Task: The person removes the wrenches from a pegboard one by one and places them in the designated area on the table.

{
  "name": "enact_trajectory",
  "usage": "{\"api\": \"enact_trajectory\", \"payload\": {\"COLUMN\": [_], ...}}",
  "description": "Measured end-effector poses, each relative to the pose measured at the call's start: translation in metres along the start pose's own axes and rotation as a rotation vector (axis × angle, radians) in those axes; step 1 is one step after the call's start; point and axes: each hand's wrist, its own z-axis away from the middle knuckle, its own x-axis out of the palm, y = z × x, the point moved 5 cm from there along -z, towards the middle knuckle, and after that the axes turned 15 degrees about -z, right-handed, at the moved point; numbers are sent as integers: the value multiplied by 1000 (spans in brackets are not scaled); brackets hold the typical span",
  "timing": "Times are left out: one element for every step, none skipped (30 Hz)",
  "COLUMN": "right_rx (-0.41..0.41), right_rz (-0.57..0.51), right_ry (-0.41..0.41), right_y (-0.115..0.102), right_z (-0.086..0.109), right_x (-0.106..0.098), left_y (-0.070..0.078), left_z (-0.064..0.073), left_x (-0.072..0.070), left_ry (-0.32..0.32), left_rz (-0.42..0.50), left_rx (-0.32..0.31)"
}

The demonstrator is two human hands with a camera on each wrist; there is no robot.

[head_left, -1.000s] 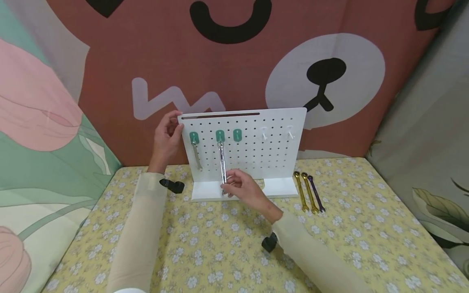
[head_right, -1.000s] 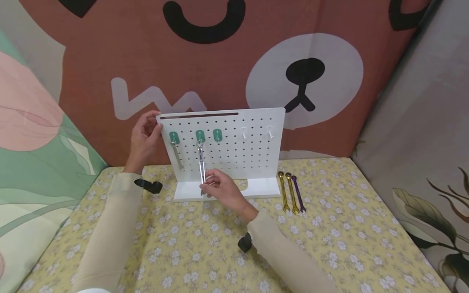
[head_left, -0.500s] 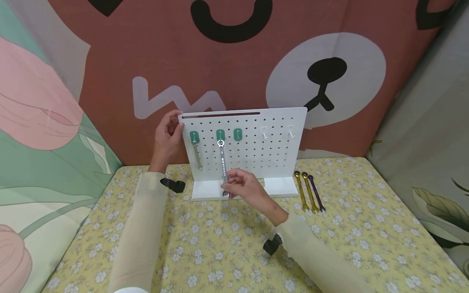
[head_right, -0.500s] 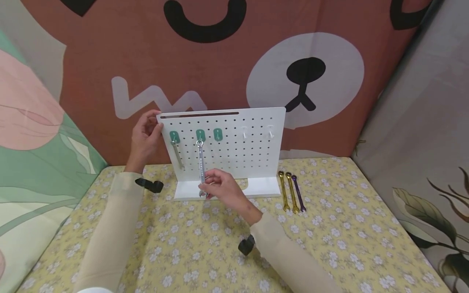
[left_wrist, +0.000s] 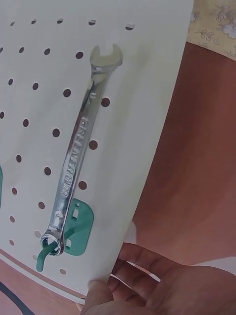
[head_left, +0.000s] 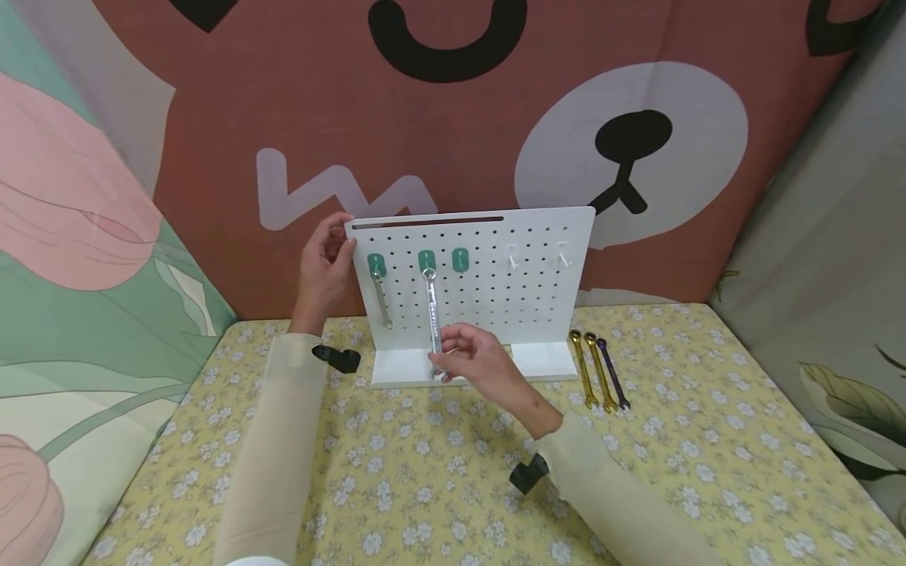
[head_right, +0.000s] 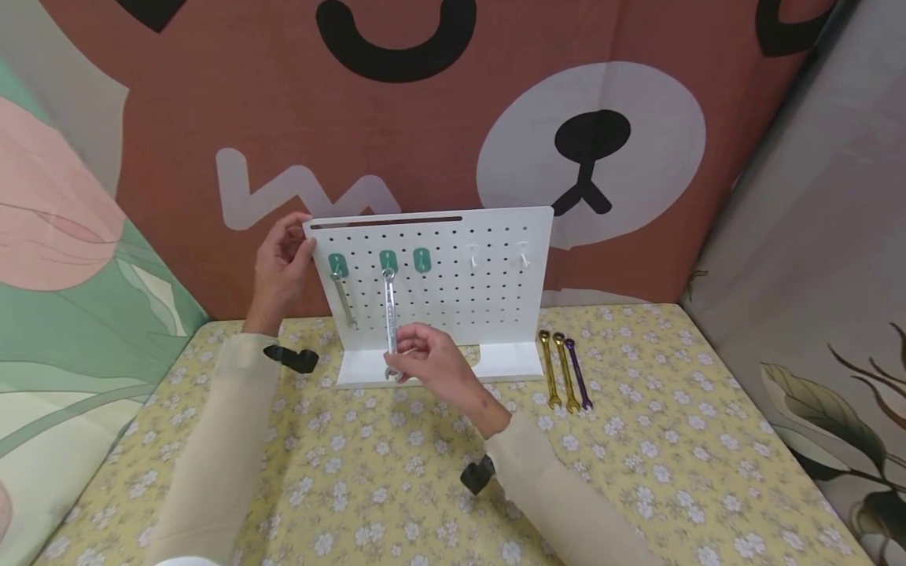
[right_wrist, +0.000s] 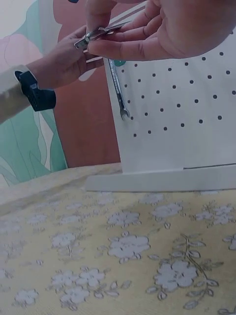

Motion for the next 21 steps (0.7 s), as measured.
{"api": "enact_trajectory", "payload": {"right_rx": [-4, -7, -9, -10, -11, -11, -13, -16, -19, -24, -28, -33, -36, -36, -33, -30, -27, -24, -21, -19, -19], "right_rz": [5, 12, 13, 17, 22, 25, 31, 35, 36, 41, 44, 45, 47, 46, 43, 41, 42, 41, 44, 52, 56], "right_ry": [3, 5, 5, 6, 7, 6, 5, 2, -1, -2, -6, -9, -12, -14, -15, -17, -20, -22, -23, -23, -25], "right_y": [-1, -3, -4, -5, -7, -8, -10, -11, -13, -14, -15, -16, -16, -17, -16, -16, -16, -16, -15, -15, -15], "right_z": [0, 0, 0, 0, 0, 0, 0, 0, 0, 1, 1, 1, 1, 2, 2, 3, 3, 4, 5, 6, 7], "right_x": [0, -1, -1, -2, -2, -2, -2, -2, -2, -2, -2, -2, -2, -2, -2, -3, -3, -3, -3, -3, -3], "left_y": [1, 1, 2, 2, 3, 3, 3, 3, 3, 3, 3, 3, 3, 4, 4, 4, 4, 3, 2, 2, 1], "left_z": [0, 0, 0, 0, 0, 0, 0, 0, -1, -1, -1, -1, -1, -1, 0, 0, 0, 0, 0, 0, 0], "left_x": [0, 1, 1, 1, 2, 2, 2, 2, 2, 3, 2, 2, 2, 2, 2, 2, 1, 1, 2, 2, 2], "left_ry": [2, 4, 6, 8, 10, 11, 12, 12, 12, 11, 12, 13, 15, 17, 19, 20, 22, 23, 23, 23, 24], "left_rz": [5, 9, 11, 12, 14, 14, 16, 15, 11, 7, 5, 4, 3, 3, 1, 0, 1, -2, -5, -5, -4], "left_rx": [0, 1, 2, 4, 6, 5, 6, 5, 5, 6, 6, 11, 16, 22, 27, 32, 35, 39, 38, 38, 39]}}
